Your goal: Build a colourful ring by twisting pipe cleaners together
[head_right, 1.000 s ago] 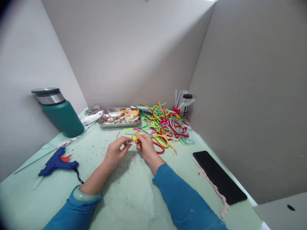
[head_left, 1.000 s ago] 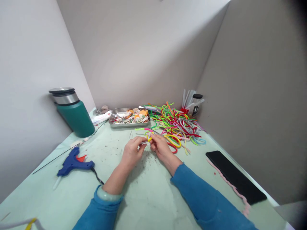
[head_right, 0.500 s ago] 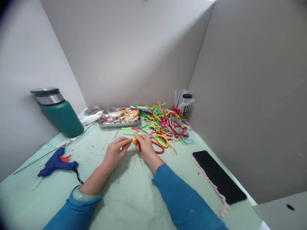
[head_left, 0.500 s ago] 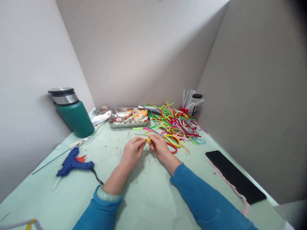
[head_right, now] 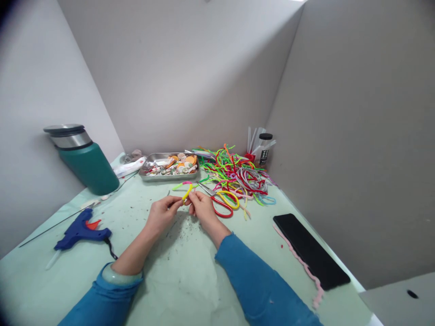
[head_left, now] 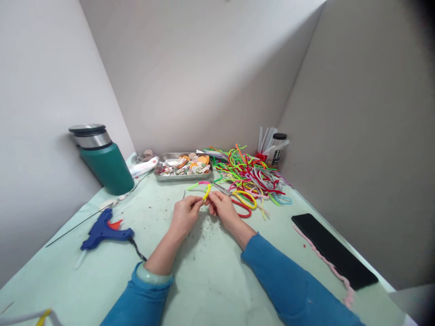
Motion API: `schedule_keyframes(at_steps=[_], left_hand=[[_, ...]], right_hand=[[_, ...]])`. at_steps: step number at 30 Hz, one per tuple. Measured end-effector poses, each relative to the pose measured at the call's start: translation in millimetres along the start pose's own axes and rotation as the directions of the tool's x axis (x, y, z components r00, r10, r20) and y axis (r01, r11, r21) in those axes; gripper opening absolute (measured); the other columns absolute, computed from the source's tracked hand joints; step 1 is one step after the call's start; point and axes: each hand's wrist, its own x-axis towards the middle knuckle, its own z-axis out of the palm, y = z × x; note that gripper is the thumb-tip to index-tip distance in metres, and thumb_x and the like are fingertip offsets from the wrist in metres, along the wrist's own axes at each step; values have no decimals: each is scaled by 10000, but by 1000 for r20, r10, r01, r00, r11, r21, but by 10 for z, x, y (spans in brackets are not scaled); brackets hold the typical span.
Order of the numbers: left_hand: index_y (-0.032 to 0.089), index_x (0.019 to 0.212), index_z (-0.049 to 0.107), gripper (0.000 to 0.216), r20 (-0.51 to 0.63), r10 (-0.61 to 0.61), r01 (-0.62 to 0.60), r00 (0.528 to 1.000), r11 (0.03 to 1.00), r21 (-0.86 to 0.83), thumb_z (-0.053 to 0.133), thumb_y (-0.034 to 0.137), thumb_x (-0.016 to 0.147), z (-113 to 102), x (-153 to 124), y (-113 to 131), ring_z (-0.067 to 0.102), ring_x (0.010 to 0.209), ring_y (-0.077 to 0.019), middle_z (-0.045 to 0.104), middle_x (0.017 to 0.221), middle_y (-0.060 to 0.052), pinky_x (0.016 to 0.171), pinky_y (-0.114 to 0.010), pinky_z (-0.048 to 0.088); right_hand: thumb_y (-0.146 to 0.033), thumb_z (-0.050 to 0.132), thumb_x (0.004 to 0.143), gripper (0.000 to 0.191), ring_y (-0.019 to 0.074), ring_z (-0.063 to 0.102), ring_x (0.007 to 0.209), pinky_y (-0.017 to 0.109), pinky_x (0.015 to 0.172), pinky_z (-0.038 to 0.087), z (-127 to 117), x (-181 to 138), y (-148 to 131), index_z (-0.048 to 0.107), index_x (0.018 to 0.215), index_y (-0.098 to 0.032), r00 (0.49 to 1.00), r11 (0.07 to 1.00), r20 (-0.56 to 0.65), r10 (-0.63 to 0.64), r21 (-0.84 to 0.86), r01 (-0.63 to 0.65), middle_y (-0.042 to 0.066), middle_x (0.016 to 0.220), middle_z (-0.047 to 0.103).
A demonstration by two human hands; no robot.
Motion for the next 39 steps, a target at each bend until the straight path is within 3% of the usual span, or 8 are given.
schedule_keyframes(at_steps=[4, 8, 11, 17, 24, 30, 34, 39], left_hand=[[174, 815, 694, 193, -7, 2, -3, 1000, 997, -71, 528, 271, 795, -21, 16, -7, 599, 679, -128, 686, 789, -27, 613, -213, 447], [171, 826, 690, 181, -40, 58, -62, 998, 992, -108, 529, 249, 794, -37, 29, -24, 584, 697, -121, 652, 784, -28, 637, -214, 450], [163, 850, 682, 179, -39, 86, -89, 996, 992, -84, 514, 200, 796, -42, 33, -31, 578, 727, -120, 635, 784, -26, 672, -218, 444], [170, 901, 667, 210, -1, 83, -83, 997, 996, 41, 473, 176, 821, -51, 10, 5, 582, 717, -121, 656, 795, -23, 671, -222, 423], [175, 894, 661, 226, -13, 201, -193, 979, 953, 235, 445, 158, 830, -43, -25, -6, 585, 749, -143, 660, 813, -40, 698, -237, 411], [188, 815, 666, 253, 142, 196, -233, 970, 917, 325, 415, 177, 844, -38, -43, 14, 566, 671, -136, 643, 735, -36, 636, -231, 383], [197, 831, 680, 252, 111, 146, -175, 983, 928, 330, 428, 189, 831, -43, -42, 28, 582, 693, -146, 672, 778, -42, 641, -237, 384], [186, 890, 687, 240, 10, 35, -36, 999, 985, 168, 464, 210, 805, -46, -13, -4, 599, 697, -138, 695, 801, -33, 636, -220, 405]], right_hand=[[-386, 521, 786, 226, 65, 404, 376, 179, 378, 286, 14, -42, -12, 577, 714, -179, 998, 992, 64, -7, -121, 15, -56, 461, 499], [-289, 547, 761, 117, 69, 415, 414, 183, 410, 312, 40, -82, -49, 573, 724, -182, 986, 985, 161, -36, -161, 62, -62, 499, 487], [-304, 535, 780, 151, 75, 406, 414, 190, 415, 316, 42, -84, -47, 549, 693, -181, 988, 976, 138, -64, -199, 91, -64, 482, 460], [-331, 514, 801, 184, 84, 425, 447, 202, 437, 324, 31, -75, -18, 520, 690, -184, 990, 960, 66, -121, -244, 133, -52, 543, 479], [-316, 482, 833, 207, 96, 429, 524, 212, 517, 344, 47, -123, -83, 517, 678, -184, 971, 903, 105, -213, -358, 237, -42, 571, 476], [-351, 489, 837, 252, 97, 421, 525, 210, 503, 332, 25, -122, -59, 503, 651, -181, 971, 882, 81, -223, -407, 237, -38, 567, 476], [-409, 469, 846, 293, 84, 431, 475, 207, 461, 332, 24, -107, -40, 532, 678, -176, 974, 906, 72, -214, -358, 225, -30, 598, 501], [-481, 435, 845, 356, 69, 444, 396, 199, 391, 321, 12, -47, -18, 547, 717, -168, 995, 974, 9, -99, -203, 99, -23, 609, 524]])
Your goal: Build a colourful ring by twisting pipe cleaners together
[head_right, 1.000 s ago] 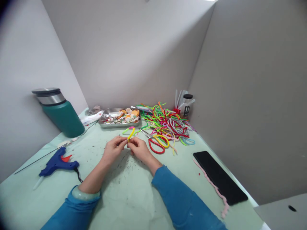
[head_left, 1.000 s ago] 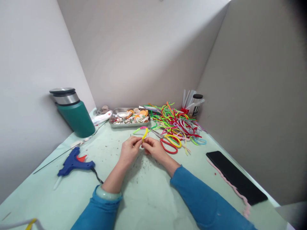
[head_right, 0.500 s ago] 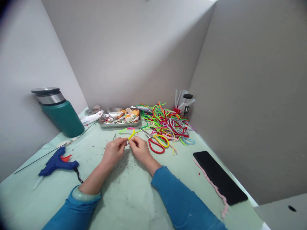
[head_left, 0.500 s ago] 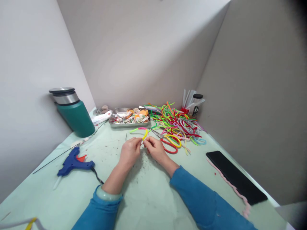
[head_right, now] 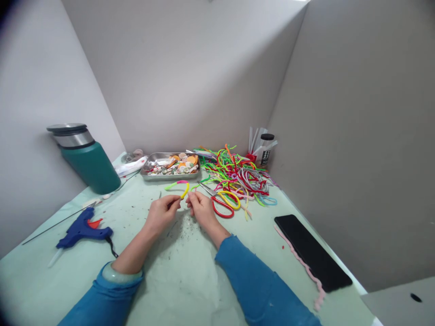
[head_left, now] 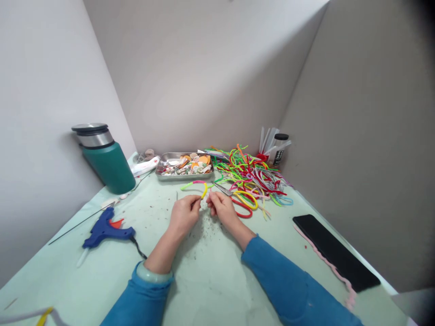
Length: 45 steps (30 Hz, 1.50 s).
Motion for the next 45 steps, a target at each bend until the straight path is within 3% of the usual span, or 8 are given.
schedule_keyframes(at_steps=[8, 15, 25, 32, 37, 40, 45], left_hand=[[185, 829, 690, 192, 8, 82, -82, 997, 997, -4, 538, 295, 788, 11, -15, 27, 553, 619, -109, 699, 783, -19, 595, -205, 372], [157, 717, 681, 329, 22, 97, -97, 995, 995, 14, 447, 356, 837, -26, -30, 78, 482, 549, -92, 650, 648, -16, 544, -202, 315], [167, 577, 586, 397, 189, -62, 90, 980, 986, -142, 386, 403, 826, -46, 3, 72, 441, 502, -108, 531, 506, 24, 521, -217, 307], [157, 700, 604, 344, 328, -103, 218, 939, 916, -337, 395, 399, 825, -25, 21, 35, 420, 461, -95, 601, 555, 12, 488, -209, 333], [164, 753, 629, 316, 278, -92, 168, 956, 949, -266, 411, 383, 821, 29, 26, -20, 431, 442, -94, 623, 579, 12, 473, -211, 333], [175, 871, 608, 241, 170, -98, 141, 981, 955, -262, 446, 342, 808, 47, 20, -34, 476, 461, -95, 631, 624, 20, 496, -210, 360], [184, 820, 559, 174, 28, -33, 38, 999, 982, -187, 453, 322, 819, 4, -4, 31, 517, 524, -95, 621, 698, 14, 540, -213, 388]], right_hand=[[-528, 509, 791, 402, 61, 399, 361, 194, 362, 269, -23, 62, 74, 517, 623, -163, 995, 995, -39, 90, 54, -87, -34, 516, 491], [-479, 576, 748, 354, 52, 357, 372, 195, 371, 232, -29, 59, 29, 500, 607, -164, 993, 984, -2, 119, 131, -118, -53, 503, 450], [-470, 583, 742, 331, 58, 359, 379, 201, 385, 242, -25, 38, 8, 506, 629, -169, 996, 982, -6, 84, 172, -82, -54, 499, 466], [-457, 571, 763, 320, 64, 357, 384, 201, 399, 248, -32, 30, 1, 498, 630, -175, 999, 988, 16, 41, 150, -43, -65, 460, 435], [-445, 585, 756, 305, 60, 366, 387, 198, 395, 251, -24, 28, 2, 503, 644, -173, 999, 984, 14, 35, 176, -37, -64, 488, 451], [-459, 586, 750, 320, 61, 362, 383, 199, 393, 251, -18, 29, 5, 496, 632, -175, 999, 984, 5, 42, 171, -43, -66, 476, 445], [-478, 585, 744, 338, 56, 363, 386, 194, 384, 256, -18, 35, 1, 495, 636, -171, 997, 977, -35, 65, 208, -56, -54, 509, 468]])
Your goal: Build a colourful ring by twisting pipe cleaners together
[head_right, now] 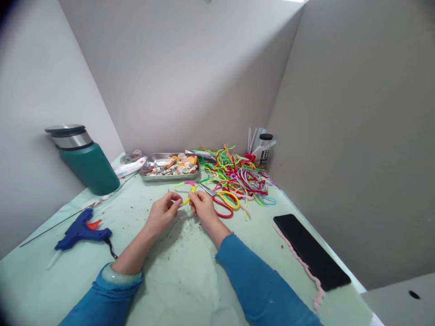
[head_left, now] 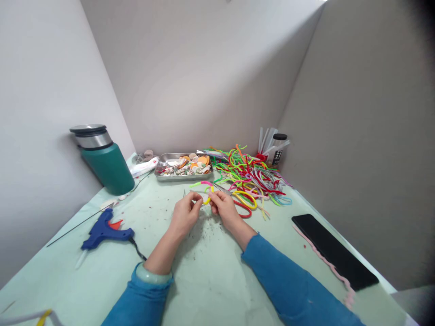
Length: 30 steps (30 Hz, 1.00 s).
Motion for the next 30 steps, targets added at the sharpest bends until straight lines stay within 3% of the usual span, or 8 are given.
schedule_keyframes(at_steps=[5, 9, 14, 19, 25, 30], left_hand=[[181, 834, 563, 86, -50, 186, -183, 981, 981, 67, 524, 244, 790, -5, -12, 28, 552, 657, -104, 624, 848, -17, 661, -232, 433], [182, 821, 597, 90, -66, 233, -225, 970, 968, 112, 513, 211, 806, 10, -19, 3, 562, 676, -109, 638, 829, -22, 670, -230, 440], [179, 845, 657, 145, -35, 225, -218, 974, 965, 148, 521, 222, 814, 23, -17, -20, 608, 760, -142, 686, 852, -48, 712, -245, 447], [186, 868, 678, 195, 74, 112, -120, 991, 987, 109, 493, 213, 811, 31, 7, -29, 626, 786, -156, 706, 861, -43, 722, -248, 443], [171, 714, 642, 236, 181, 6, -20, 983, 997, 73, 432, 229, 806, 17, 11, -9, 563, 620, -129, 656, 671, -9, 589, -219, 391], [166, 739, 622, 208, 213, 43, -63, 976, 994, 88, 430, 221, 794, 2, 7, 8, 514, 599, -122, 617, 666, -1, 560, -216, 358]], right_hand=[[-484, 583, 740, 346, 47, 352, 376, 182, 363, 243, 4, 11, -9, 478, 636, -171, 998, 996, -41, 50, 74, -47, -55, 506, 452], [-492, 586, 733, 352, 44, 353, 372, 179, 358, 242, 9, 14, -11, 476, 639, -171, 998, 996, -45, 50, 74, -46, -55, 507, 455], [-472, 589, 738, 340, 41, 353, 367, 175, 361, 245, 7, 12, -1, 481, 633, -168, 998, 996, -44, 46, 77, -42, -58, 499, 458], [-463, 596, 732, 330, 44, 366, 373, 178, 372, 259, 1, 14, 15, 492, 627, -168, 999, 998, -33, 25, 66, -22, -58, 490, 466], [-478, 600, 729, 336, 46, 371, 378, 185, 375, 257, -1, 11, 13, 496, 645, -169, 1000, 1000, -11, 16, 19, -16, -57, 522, 492], [-469, 599, 736, 331, 49, 367, 373, 190, 376, 247, -1, 12, 18, 499, 632, -170, 1000, 1000, -11, 6, 1, -6, -62, 496, 478]])
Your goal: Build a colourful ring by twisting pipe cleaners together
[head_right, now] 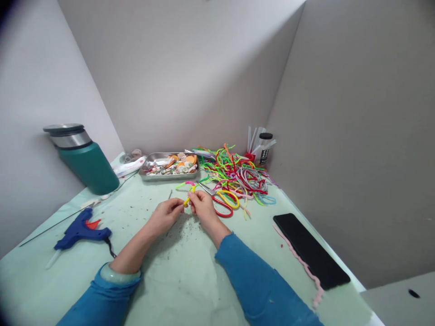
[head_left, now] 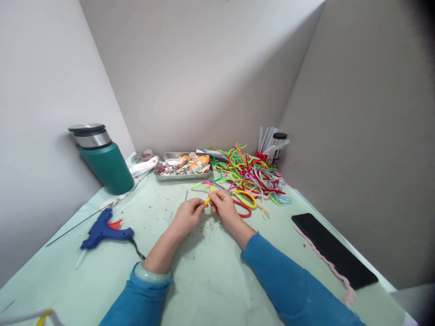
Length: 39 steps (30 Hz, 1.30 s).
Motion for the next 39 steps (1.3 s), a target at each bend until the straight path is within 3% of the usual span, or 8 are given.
schedule_keyframes(at_steps=[9, 23, 28, 39], left_hand=[[193, 872, 651, 191, -121, 184, -157, 975, 966, 206, 470, 163, 817, 38, -18, -59, 575, 743, -140, 648, 828, -43, 683, -228, 400], [208, 930, 668, 181, -171, 241, -171, 955, 922, 346, 513, 231, 840, 41, -26, -65, 615, 752, -149, 689, 833, -33, 681, -242, 416], [205, 963, 648, 182, -215, 247, -171, 945, 932, 320, 524, 232, 833, 37, -37, -66, 623, 793, -148, 693, 897, -35, 708, -237, 430], [219, 978, 653, 203, -182, 209, -154, 961, 949, 275, 507, 254, 841, 37, -57, -46, 629, 767, -139, 699, 894, -30, 674, -212, 424]], right_hand=[[-448, 602, 739, 315, 43, 369, 373, 182, 370, 252, 13, -11, -11, 506, 637, -166, 999, 997, -8, 37, 62, -37, -57, 518, 487], [-436, 604, 747, 322, 37, 374, 370, 176, 363, 242, 20, 4, 9, 500, 614, -162, 999, 992, -19, 41, 117, -39, -61, 510, 470], [-436, 602, 749, 318, 41, 362, 368, 179, 365, 242, 36, 2, 16, 503, 616, -164, 999, 993, -33, 34, 113, -30, -65, 486, 451], [-462, 592, 736, 335, 50, 342, 379, 194, 384, 244, 73, -37, -14, 489, 607, -170, 998, 995, -54, 23, 99, -18, -66, 477, 435]])
